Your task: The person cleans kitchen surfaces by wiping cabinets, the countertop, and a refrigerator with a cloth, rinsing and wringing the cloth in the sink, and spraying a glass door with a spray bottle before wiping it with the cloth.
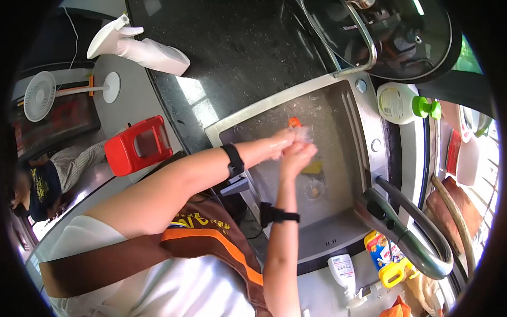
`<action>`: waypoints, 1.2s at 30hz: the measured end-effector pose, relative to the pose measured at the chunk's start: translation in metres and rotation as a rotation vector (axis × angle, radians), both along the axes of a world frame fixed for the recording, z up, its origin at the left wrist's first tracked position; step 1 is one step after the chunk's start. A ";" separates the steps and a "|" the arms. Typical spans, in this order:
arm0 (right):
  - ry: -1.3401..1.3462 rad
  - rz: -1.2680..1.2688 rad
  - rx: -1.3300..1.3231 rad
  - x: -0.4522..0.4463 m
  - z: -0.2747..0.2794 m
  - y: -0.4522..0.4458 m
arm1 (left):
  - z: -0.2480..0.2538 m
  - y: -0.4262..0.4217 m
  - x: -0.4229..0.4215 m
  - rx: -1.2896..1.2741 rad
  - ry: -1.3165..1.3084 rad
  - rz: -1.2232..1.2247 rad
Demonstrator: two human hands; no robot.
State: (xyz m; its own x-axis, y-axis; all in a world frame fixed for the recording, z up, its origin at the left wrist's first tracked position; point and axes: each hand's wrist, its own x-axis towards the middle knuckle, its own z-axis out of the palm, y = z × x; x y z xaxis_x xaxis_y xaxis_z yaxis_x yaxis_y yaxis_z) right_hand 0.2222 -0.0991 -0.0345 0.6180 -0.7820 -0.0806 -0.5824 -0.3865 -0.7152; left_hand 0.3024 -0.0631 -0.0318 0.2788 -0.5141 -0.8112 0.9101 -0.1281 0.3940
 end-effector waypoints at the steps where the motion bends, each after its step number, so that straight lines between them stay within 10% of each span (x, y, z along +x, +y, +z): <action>1: 0.093 -0.071 -0.064 -0.001 -0.026 -0.022 | 0.006 0.007 0.002 0.026 -0.014 -0.010; 3: 0.105 0.129 -0.112 -0.008 -0.047 -0.042 | -0.012 0.017 0.002 -0.056 -0.129 0.009; 5: 0.323 0.489 -0.531 -0.011 -0.052 -0.048 | -0.015 0.023 0.021 0.376 -0.316 -0.483; 9: 0.697 0.264 -0.500 -0.008 -0.058 -0.041 | -0.044 0.036 0.024 0.644 -0.547 -0.476; 10: 0.708 0.267 -0.492 -0.009 -0.046 -0.034 | -0.013 0.036 0.026 0.384 -0.264 -0.369; 13: -0.173 0.050 0.832 0.019 0.042 -0.012 | 0.013 0.032 0.027 -0.044 0.204 -0.262; 14: -0.158 0.025 0.841 0.015 0.054 -0.004 | -0.033 0.029 0.014 -0.438 0.275 -0.175; 17: -0.273 0.255 0.208 0.014 0.070 0.015 | 0.010 0.029 0.019 -0.284 0.132 -0.165; 26: 0.312 0.292 0.091 -0.076 0.017 -0.041 | 0.196 0.130 0.046 -0.284 -0.285 -0.480; 36: 0.433 0.333 -0.143 -0.157 -0.029 -0.098 | 0.269 0.214 0.043 -0.285 -0.554 -0.457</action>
